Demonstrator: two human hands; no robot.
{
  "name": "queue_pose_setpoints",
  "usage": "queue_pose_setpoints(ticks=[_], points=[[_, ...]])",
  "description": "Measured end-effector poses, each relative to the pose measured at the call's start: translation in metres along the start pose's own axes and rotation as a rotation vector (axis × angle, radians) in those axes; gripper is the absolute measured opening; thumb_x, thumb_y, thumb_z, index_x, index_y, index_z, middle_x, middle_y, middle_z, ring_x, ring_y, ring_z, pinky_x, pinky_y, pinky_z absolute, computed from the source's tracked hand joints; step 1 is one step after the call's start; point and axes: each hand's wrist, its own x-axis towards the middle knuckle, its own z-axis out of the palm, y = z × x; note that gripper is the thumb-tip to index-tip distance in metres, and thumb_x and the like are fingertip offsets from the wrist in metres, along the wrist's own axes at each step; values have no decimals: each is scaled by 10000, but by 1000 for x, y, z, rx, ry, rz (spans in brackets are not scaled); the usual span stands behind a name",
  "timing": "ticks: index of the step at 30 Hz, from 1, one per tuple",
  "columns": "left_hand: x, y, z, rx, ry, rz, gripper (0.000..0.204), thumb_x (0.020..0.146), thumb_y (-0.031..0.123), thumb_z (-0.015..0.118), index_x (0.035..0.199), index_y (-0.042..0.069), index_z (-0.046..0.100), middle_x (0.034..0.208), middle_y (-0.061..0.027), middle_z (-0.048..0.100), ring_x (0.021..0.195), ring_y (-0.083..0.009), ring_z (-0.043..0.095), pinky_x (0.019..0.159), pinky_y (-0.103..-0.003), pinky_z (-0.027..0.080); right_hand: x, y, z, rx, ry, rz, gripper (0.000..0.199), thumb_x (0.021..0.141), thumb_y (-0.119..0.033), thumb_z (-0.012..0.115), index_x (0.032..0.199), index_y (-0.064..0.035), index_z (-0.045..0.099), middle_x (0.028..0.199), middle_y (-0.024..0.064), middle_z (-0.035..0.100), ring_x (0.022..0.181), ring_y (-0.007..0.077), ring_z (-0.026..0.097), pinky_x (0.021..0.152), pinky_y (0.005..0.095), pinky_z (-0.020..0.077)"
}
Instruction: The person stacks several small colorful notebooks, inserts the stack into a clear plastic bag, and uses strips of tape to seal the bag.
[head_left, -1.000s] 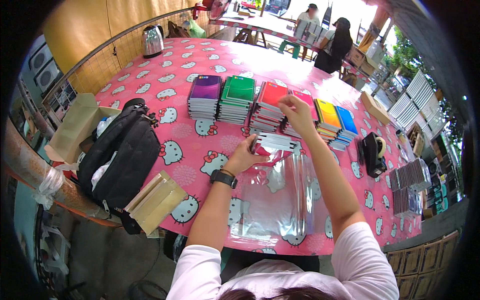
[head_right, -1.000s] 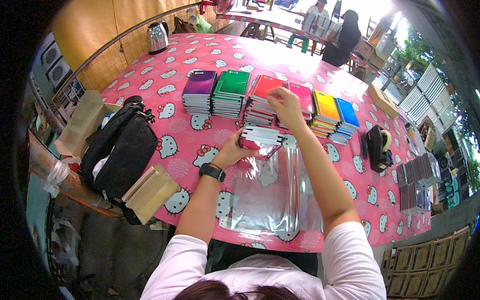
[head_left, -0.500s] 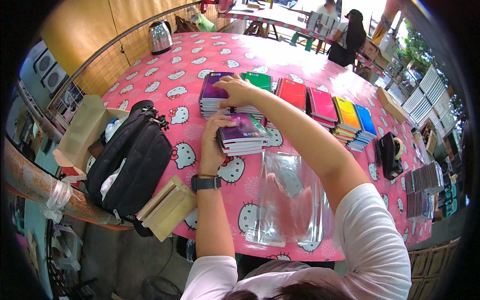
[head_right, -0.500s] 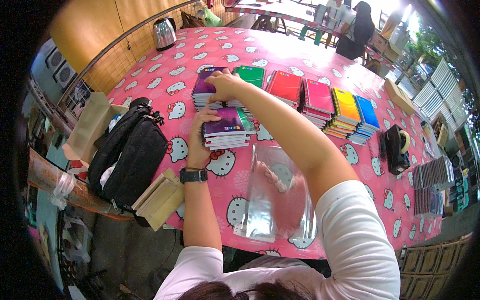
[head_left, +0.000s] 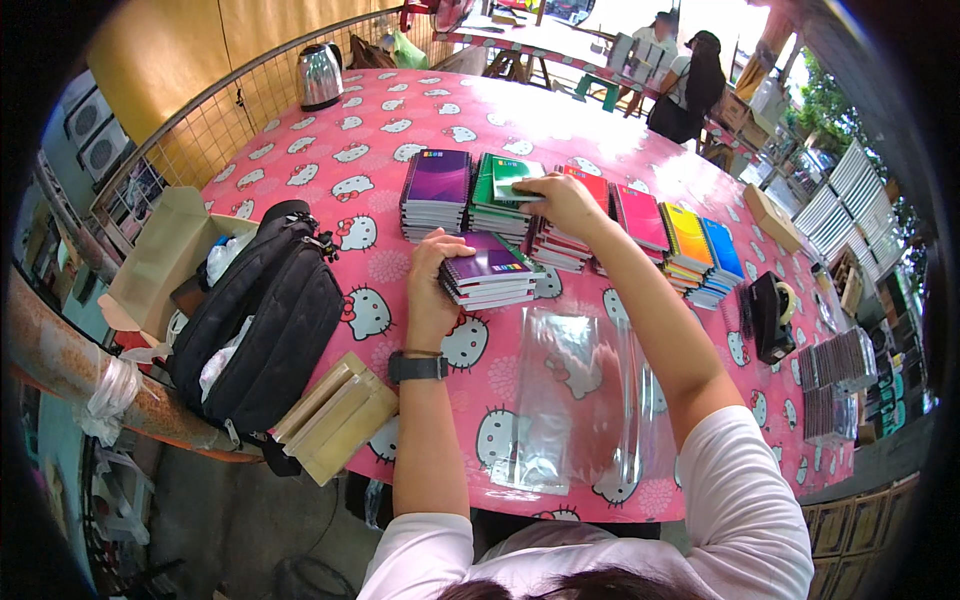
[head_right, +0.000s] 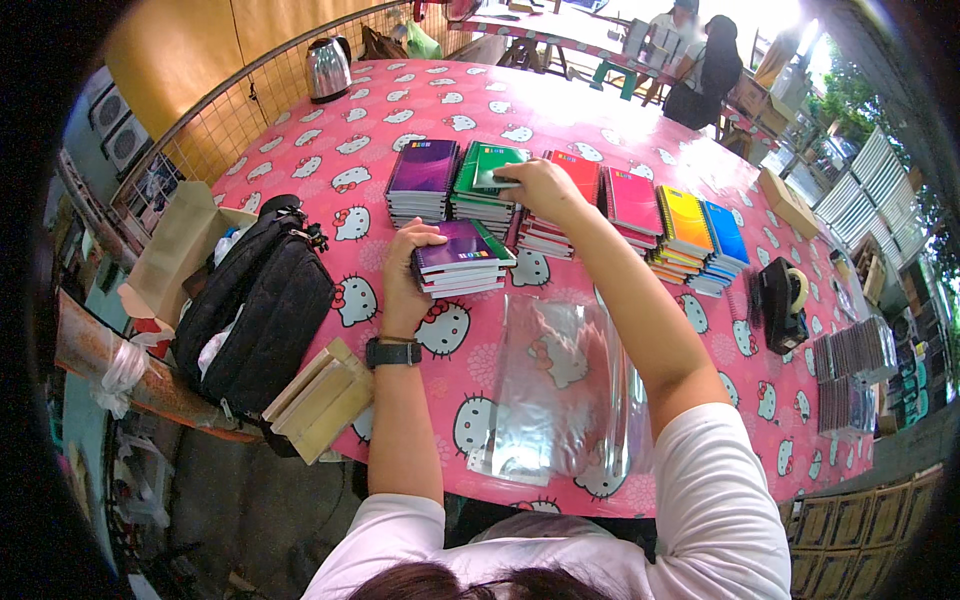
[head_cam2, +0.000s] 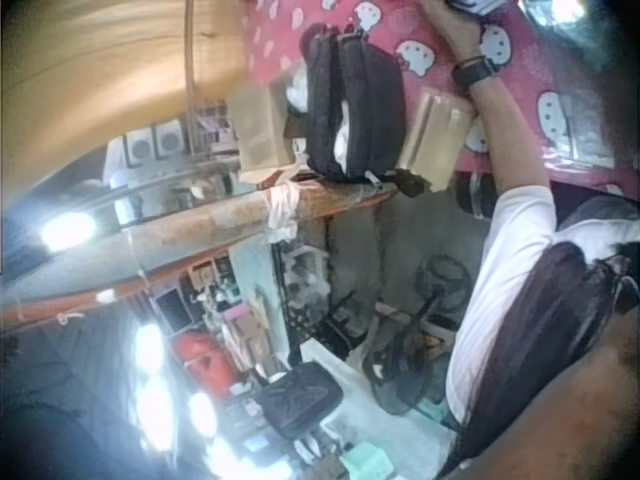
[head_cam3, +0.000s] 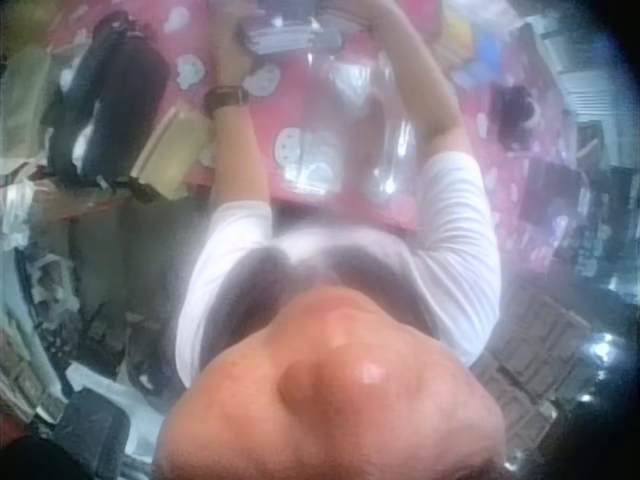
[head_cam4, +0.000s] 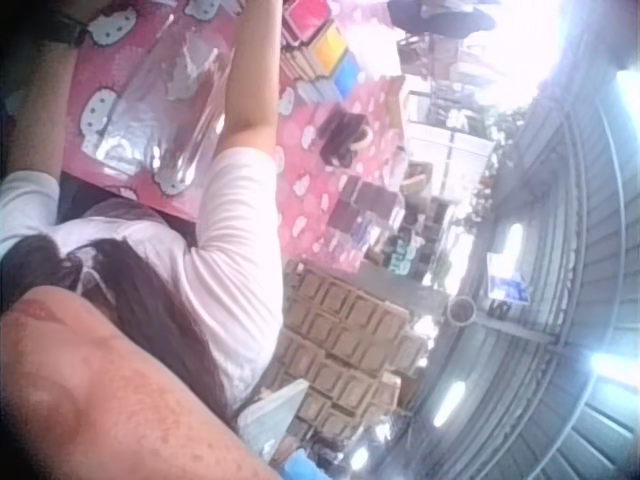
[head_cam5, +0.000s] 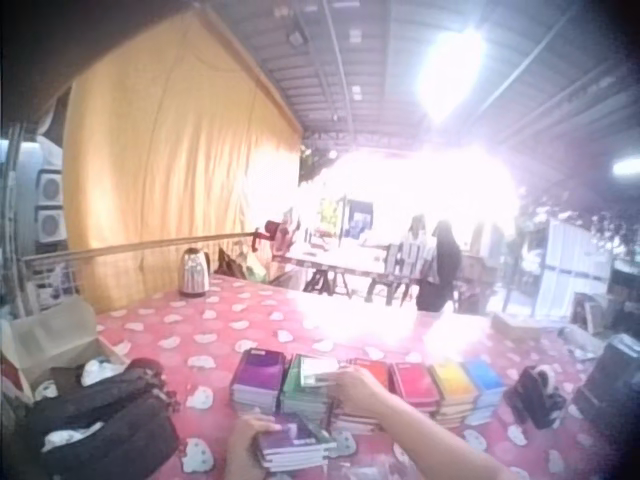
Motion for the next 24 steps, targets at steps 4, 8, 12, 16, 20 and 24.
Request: queue_pose_setpoints(ticks=[4, 8, 12, 16, 20, 24], points=[[-7, -11, -1, -102, 12, -111, 380, 661, -43, 659, 1008, 69, 554, 1017, -56, 572, 1034, -211, 535, 905, -326, 435, -23, -52, -39, 245, 237, 25, 301, 813, -166, 629, 1110, -118, 637, 883, 180, 646, 809, 290, 639, 713, 373, 490], [-15, -12, 6, -300, 52, -381, 730, 594, -121, 717, 1236, 107, 456, 975, -40, 548, 869, -136, 553, 774, -260, 474, -66, -84, -26, 373, -25, -212, 271, 829, -135, 622, 1089, -63, 635, 871, 176, 645, 796, 289, 627, 730, 355, 484], [-18, -9, 8, -229, -99, -397, 881, 565, -111, 757, 1329, 134, 392, 926, -17, 527, 830, -117, 542, 761, -257, 474, -67, -74, -19, 451, -85, -34, 269, 837, -153, 628, 1072, -21, 629, 872, 185, 648, 785, 286, 634, 728, 347, 486], [-18, -10, 5, -314, -125, -452, 857, 548, -100, 780, 1294, 111, 415, 927, -9, 535, 832, -117, 543, 760, -257, 471, -60, -71, -19, 448, -30, 8, 291, 838, -186, 644, 1055, 8, 627, 798, 208, 636, 699, 267, 634, 685, 338, 487], [-17, -13, 4, -438, -146, -454, 775, 546, -80, 796, 1223, 77, 452, 971, -25, 571, 796, -106, 539, 731, -259, 473, -44, -49, -21, 526, 156, 83, 279, 840, -184, 651, 1050, 0, 639, 763, 203, 641, 627, 212, 622, 622, 341, 481], [-14, -6, -10, -381, -259, -790, 623, 562, -63, 806, 1105, 64, 528, 909, 1, 610, 758, -94, 561, 677, -258, 497, -11, -46, -51, 211, 679, -46, 263, 813, -168, 652, 1036, -28, 649, 831, 156, 662, 753, 264, 631, 686, 346, 487]])
